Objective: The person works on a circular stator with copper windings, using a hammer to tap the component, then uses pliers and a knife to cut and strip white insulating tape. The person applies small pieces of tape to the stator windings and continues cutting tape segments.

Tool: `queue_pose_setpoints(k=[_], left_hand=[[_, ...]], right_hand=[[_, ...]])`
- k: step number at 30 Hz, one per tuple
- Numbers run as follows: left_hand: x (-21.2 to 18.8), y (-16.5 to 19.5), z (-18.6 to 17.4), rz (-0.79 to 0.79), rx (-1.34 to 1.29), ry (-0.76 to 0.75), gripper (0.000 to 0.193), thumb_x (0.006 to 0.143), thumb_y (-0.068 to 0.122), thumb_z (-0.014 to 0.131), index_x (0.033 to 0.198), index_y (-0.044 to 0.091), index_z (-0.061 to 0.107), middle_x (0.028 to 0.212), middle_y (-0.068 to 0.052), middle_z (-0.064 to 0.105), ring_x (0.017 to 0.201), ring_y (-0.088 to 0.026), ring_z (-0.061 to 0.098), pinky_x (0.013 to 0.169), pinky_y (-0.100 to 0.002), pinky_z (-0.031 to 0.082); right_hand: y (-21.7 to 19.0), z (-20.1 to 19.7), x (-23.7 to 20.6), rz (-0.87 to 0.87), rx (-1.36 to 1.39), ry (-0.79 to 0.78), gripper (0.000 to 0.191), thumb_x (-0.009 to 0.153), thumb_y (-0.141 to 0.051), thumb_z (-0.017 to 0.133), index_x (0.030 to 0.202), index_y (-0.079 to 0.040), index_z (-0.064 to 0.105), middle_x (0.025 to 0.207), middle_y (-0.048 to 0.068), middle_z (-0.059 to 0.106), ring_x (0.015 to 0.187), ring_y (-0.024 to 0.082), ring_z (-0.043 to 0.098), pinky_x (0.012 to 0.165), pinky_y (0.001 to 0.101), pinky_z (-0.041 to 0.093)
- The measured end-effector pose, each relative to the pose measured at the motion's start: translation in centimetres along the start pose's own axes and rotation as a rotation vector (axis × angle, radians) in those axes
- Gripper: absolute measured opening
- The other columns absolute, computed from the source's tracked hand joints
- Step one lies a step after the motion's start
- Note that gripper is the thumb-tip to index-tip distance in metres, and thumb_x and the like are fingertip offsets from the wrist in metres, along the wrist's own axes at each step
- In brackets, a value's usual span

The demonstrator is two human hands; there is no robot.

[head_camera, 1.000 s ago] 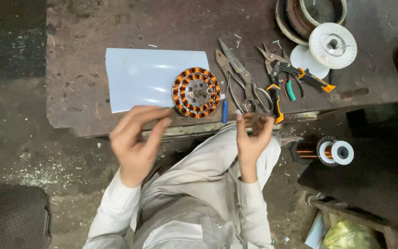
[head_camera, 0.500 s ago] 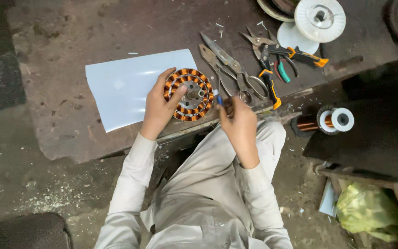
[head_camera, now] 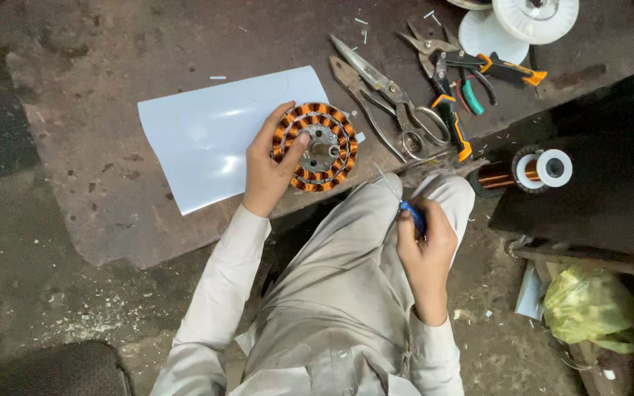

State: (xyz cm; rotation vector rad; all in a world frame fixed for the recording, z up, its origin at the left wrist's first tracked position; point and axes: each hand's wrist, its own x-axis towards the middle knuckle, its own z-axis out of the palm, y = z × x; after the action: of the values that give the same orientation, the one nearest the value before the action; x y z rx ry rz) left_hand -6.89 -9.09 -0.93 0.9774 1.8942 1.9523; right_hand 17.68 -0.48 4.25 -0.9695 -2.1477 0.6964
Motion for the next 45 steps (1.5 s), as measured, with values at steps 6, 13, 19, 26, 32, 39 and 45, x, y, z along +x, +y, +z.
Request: queue_pose_setpoints(k=[6, 13, 19, 26, 32, 39, 45], left_hand=[[-0.4, -1.3, -0.3, 0.115, 0.074, 0.000, 0.048, 0.101, 0.015, 0.075, 0.144, 0.003, 0.058, 0.144, -0.017, 0.065, 0.135, -0.026, 0.062, 0.117, -0.038, 0.046], [-1.1, -1.6, 0.1, 0.102, 0.045, 0.029, 0.047, 0.098, 0.021, 0.075, 0.140, 0.006, 0.060, 0.136, -0.013, 0.069, 0.126, -0.021, 0.066, 0.111, -0.034, 0.050], [-1.2, -2.0, 0.2, 0.172, 0.123, 0.035, 0.047, 0.099, 0.020, 0.076, 0.141, 0.005, 0.061, 0.140, -0.014, 0.067, 0.130, -0.023, 0.063, 0.114, -0.036, 0.046], [-1.3, -1.5, 0.5, 0.079, 0.102, 0.035, 0.050, 0.097, 0.023, 0.076, 0.141, 0.006, 0.060, 0.139, -0.011, 0.068, 0.130, -0.021, 0.063, 0.114, -0.035, 0.047], [-1.2, -0.8, 0.6, 0.066, 0.106, 0.025, 0.050, 0.097, 0.023, 0.075, 0.142, 0.005, 0.060, 0.142, -0.013, 0.065, 0.136, -0.024, 0.059, 0.119, -0.038, 0.042], [-0.9, -0.6, 0.5, 0.056, 0.131, 0.020, 0.051, 0.098, 0.026, 0.075, 0.142, 0.005, 0.060, 0.143, -0.014, 0.065, 0.138, -0.026, 0.058, 0.120, -0.040, 0.040], [-0.7, -0.5, 0.4, 0.018, 0.074, 0.014, 0.050, 0.098, 0.024, 0.075, 0.141, 0.005, 0.060, 0.137, -0.013, 0.069, 0.128, -0.023, 0.064, 0.114, -0.036, 0.047]], right_hand=[[-1.0, 0.7, -0.9, -0.187, -0.017, -0.057, 0.013, 0.090, -0.003, 0.068, 0.101, 0.002, 0.065, 0.083, 0.015, 0.061, 0.066, 0.026, 0.061, 0.063, 0.0340, 0.048], [-0.7, -1.8, 1.4, -0.371, -0.073, -0.197, 0.012, 0.089, -0.007, 0.070, 0.099, 0.001, 0.070, 0.080, 0.016, 0.062, 0.063, 0.031, 0.062, 0.058, 0.0403, 0.048], [-0.3, -3.3, 4.0, -0.503, -0.045, -0.304, 0.009, 0.096, -0.008, 0.069, 0.097, 0.001, 0.067, 0.081, 0.018, 0.063, 0.068, 0.035, 0.063, 0.061, 0.0447, 0.047], [0.3, -4.0, 4.7, -0.456, 0.033, -0.318, 0.011, 0.095, -0.008, 0.068, 0.097, 0.002, 0.068, 0.079, 0.018, 0.064, 0.066, 0.036, 0.063, 0.061, 0.0442, 0.047], [0.1, -4.1, 6.1, -0.402, 0.090, -0.362, 0.013, 0.095, -0.009, 0.068, 0.101, 0.002, 0.070, 0.080, 0.018, 0.066, 0.064, 0.033, 0.064, 0.060, 0.0413, 0.049], [-0.8, -3.8, 7.6, -0.385, 0.038, -0.408, 0.012, 0.094, -0.010, 0.068, 0.094, 0.002, 0.070, 0.077, 0.021, 0.066, 0.066, 0.038, 0.064, 0.059, 0.0443, 0.048], [-3.9, -3.5, 9.6, -0.550, -0.182, -0.506, 0.017, 0.090, -0.012, 0.068, 0.082, 0.003, 0.069, 0.073, 0.025, 0.065, 0.067, 0.045, 0.064, 0.061, 0.0509, 0.051]])
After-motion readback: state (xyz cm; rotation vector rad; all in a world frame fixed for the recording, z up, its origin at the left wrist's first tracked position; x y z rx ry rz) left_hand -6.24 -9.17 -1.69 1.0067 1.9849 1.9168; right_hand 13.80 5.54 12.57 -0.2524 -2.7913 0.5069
